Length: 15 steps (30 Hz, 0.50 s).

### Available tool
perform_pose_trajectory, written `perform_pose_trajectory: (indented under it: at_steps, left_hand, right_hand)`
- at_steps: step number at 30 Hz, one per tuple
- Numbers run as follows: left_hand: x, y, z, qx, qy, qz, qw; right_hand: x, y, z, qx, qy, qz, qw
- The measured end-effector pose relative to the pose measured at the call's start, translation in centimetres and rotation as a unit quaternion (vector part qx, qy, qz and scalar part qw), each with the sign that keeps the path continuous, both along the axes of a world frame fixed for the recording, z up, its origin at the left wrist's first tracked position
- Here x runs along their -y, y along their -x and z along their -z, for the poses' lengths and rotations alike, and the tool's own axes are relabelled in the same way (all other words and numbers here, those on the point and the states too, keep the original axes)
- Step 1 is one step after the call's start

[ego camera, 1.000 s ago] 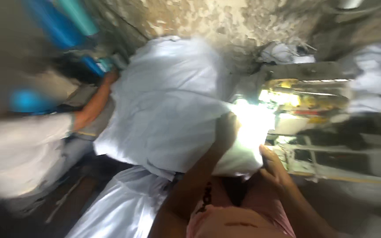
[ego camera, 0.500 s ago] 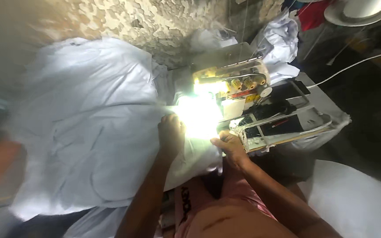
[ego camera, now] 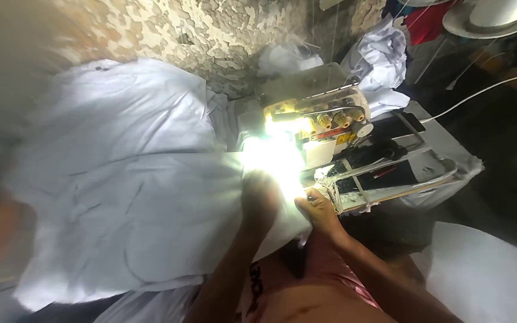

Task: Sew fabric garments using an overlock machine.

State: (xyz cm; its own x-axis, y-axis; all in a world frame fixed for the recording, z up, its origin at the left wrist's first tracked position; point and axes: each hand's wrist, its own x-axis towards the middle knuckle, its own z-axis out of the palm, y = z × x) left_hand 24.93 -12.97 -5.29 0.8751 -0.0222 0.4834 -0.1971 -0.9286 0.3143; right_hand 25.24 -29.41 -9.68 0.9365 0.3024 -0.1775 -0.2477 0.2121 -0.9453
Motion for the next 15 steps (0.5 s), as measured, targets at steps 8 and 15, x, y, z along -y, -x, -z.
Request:
perform_pose_trajectory:
  at_steps: [8, 15]
  left_hand:
    - [1.9, -1.3, 2.3, 0.036, -0.083, -0.018, 0.996]
    - [0.7, -2.7, 1.9, 0.003, -0.059, 0.008, 0.998]
  right_hand:
    - [-0.1, -0.4, 0.2, 0.001, 0.055, -0.008, 0.998]
    - [-0.8, -1.6, -0.2, 0.026, 0.092, 0.001, 0.995]
